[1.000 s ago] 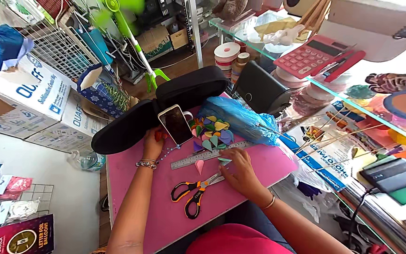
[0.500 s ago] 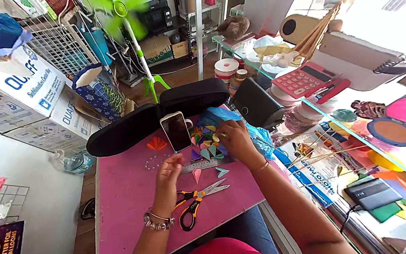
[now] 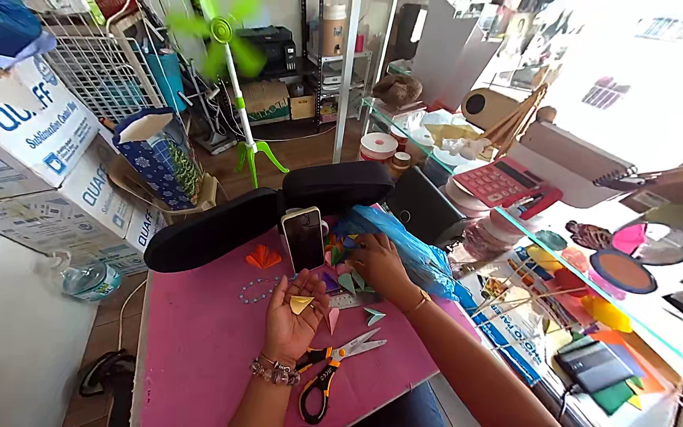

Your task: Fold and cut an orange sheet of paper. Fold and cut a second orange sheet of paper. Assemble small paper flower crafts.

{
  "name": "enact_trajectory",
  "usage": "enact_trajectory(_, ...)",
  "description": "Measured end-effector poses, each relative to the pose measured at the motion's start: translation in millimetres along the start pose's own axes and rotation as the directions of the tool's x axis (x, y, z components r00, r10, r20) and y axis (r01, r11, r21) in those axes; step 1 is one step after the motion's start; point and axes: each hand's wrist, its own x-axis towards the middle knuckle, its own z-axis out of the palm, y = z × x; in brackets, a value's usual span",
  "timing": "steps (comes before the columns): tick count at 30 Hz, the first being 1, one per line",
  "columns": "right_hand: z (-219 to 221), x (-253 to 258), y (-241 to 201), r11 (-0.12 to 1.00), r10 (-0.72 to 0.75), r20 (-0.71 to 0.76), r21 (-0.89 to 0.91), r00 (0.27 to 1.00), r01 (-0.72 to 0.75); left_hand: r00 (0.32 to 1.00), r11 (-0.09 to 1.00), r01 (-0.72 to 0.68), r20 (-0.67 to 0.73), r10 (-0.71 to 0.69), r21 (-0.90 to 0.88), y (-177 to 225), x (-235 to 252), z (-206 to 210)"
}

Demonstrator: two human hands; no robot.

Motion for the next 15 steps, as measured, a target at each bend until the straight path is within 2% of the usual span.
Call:
enact_trajectory(2,-8.5,-9.3,-12.7,0.994,-0.007,-0.106,0.110,0.994,0.019,1.000,1.000,-0.006,0.015,0.006,0.018,1.6,2.0,-2.8)
enact_trajectory(4,-16.0,-21.0,-28.7,0.964,-0.085,-0.188,0.232,0.978,0.129,1.000,0.999,0.010,0.022,-0.011,0.051,-1.3,2.8,-4.9)
enact_trajectory(7,-28.4,-21.7,-40.2,0.927,-0.188,-0.173,0.295,0.967,0.233,0.997,0.996,0.054,0.053,-0.058,0.071,-8.5,2.1,-5.0)
enact_trajectory(9,-35.9,-3.9,-27.5,0.966,-0.098,-0.139,0.224,0.985,0.128,0.993,0.996,0.085,0.079,-0.087,0.027,-10.9,-0.5,-5.8)
enact_trajectory(12,-33.3,30.7,5.6,0.991,0.134,0.012,0.027,0.991,-0.135,0.995,0.997,0.079,0.059,-0.078,-0.021,-10.3,-4.5,-2.8)
enact_trajectory(15,-23.6,44.4,19.5,0.982,0.182,0.108,-0.074,0.977,-0.174,0.997,0.997,0.067,0.048,-0.065,-0.041,-8.1,-0.5,-4.9)
